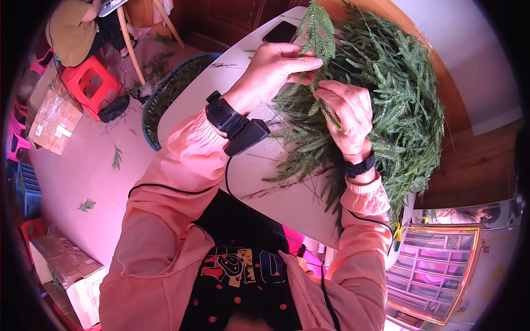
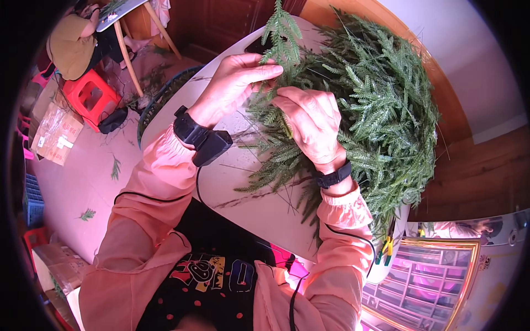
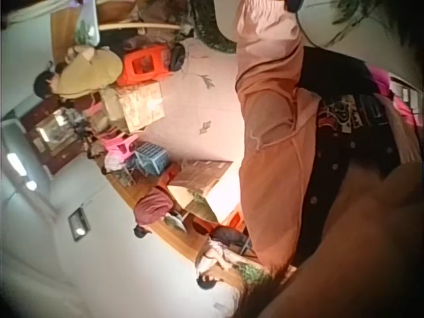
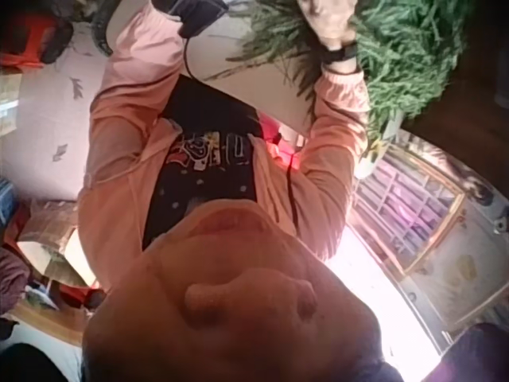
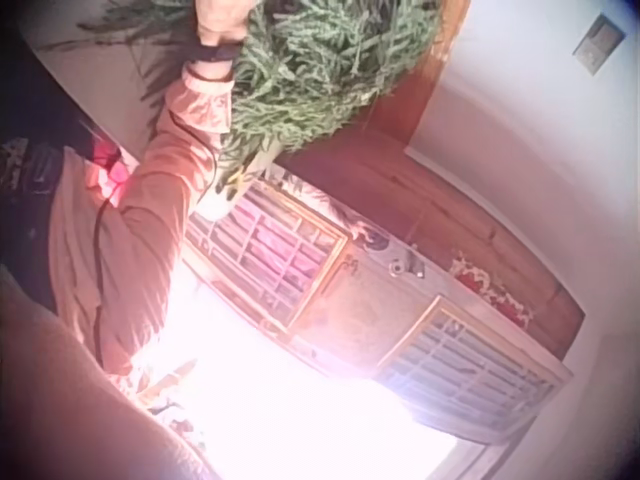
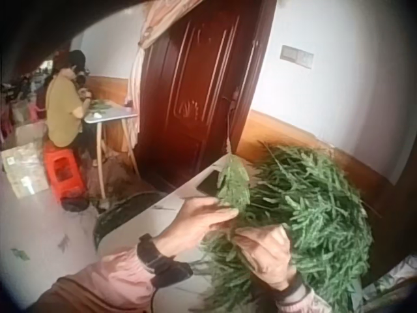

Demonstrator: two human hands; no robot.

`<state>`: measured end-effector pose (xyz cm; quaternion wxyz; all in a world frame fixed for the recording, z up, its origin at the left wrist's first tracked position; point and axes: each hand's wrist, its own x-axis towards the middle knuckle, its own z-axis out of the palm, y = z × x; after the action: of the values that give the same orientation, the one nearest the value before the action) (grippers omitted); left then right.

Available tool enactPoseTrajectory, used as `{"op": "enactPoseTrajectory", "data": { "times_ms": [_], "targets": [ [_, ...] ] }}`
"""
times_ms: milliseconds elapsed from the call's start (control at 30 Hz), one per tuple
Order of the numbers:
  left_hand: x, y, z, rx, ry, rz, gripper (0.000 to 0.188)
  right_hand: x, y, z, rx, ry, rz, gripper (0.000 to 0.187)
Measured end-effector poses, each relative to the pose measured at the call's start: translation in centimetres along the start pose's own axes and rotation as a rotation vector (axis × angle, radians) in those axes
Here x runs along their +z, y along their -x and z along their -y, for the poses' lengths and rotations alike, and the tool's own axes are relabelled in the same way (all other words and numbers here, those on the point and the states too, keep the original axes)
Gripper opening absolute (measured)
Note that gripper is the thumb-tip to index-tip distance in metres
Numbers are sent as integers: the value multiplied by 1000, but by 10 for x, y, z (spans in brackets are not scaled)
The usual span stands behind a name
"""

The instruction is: Trimming and sorting small sprigs from evergreen branches using handheld shears.

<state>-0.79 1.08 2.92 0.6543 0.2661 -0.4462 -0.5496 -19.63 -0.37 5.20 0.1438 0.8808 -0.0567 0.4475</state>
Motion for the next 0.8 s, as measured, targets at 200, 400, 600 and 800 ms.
{"op": "enactPoseTrajectory", "data": {
  "times_ms": [200, 400, 600, 800],
  "targets": [
    [2, 5, -3, -5, -31, 16, 14, -2, 2, 2, -29, -6, 6, 29],
    [6, 4, 0, 27, 22, -27, 13, -2, 1, 4, -64, -26, 34, 24],
    [1, 2, 0, 19, -86, -36, 14, 0, 0, 0, 16, -67, 104, 24],
    [-7, -3, 11, 220, -557, 38, 11, 8, 9, -2, 549, -363, 267, 17]
  ]
}}
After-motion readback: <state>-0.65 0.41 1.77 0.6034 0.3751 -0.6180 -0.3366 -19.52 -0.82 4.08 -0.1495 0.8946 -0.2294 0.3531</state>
